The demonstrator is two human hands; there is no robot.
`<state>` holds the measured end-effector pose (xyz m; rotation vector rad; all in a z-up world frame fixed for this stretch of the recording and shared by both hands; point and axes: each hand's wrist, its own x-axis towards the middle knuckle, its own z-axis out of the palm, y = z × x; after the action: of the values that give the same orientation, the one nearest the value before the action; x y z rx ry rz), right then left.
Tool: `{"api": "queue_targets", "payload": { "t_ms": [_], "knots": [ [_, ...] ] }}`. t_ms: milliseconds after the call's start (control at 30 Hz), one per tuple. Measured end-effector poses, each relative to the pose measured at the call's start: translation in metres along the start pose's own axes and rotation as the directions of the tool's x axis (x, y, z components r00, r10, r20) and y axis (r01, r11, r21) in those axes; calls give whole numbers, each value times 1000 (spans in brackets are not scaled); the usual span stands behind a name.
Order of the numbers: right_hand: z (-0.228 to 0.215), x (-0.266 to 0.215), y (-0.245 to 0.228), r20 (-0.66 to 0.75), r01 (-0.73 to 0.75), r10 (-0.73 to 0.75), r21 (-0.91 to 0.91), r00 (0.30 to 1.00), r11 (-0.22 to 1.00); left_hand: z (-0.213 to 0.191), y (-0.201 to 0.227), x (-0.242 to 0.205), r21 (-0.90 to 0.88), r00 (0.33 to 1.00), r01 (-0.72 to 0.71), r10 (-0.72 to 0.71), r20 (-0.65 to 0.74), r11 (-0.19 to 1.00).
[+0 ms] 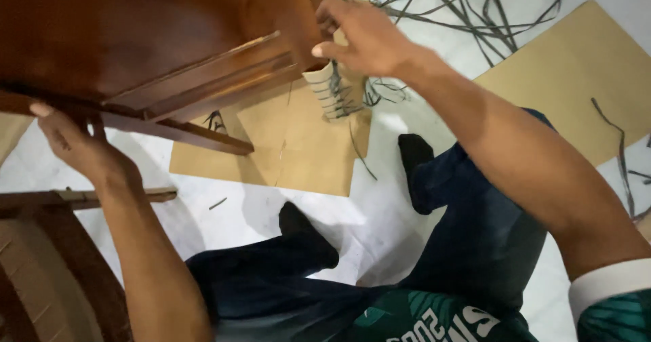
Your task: Wrapping long strips of material around a piece of cardboard protecting a furniture leg.
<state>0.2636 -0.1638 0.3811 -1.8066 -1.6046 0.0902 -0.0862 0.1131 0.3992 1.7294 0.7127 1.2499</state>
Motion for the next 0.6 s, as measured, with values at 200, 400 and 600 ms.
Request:
{"api": "queue_targets", "payload": {
  "t_ms": [200, 400, 600],
  "knots": [
    [21, -6, -16, -142, -75, 59, -111, 988, 991, -30, -45, 9, -117, 998, -12, 19, 54, 993],
    [30, -3, -5, -190, -107, 76, -162, 979, 981, -7, 0, -5, -50, 993, -27, 32, 118, 998],
    [14, 6, 20, -86, -308, 298, -158, 951, 938, 26, 28, -21, 81, 992, 124, -126, 25, 989]
  ]
}}
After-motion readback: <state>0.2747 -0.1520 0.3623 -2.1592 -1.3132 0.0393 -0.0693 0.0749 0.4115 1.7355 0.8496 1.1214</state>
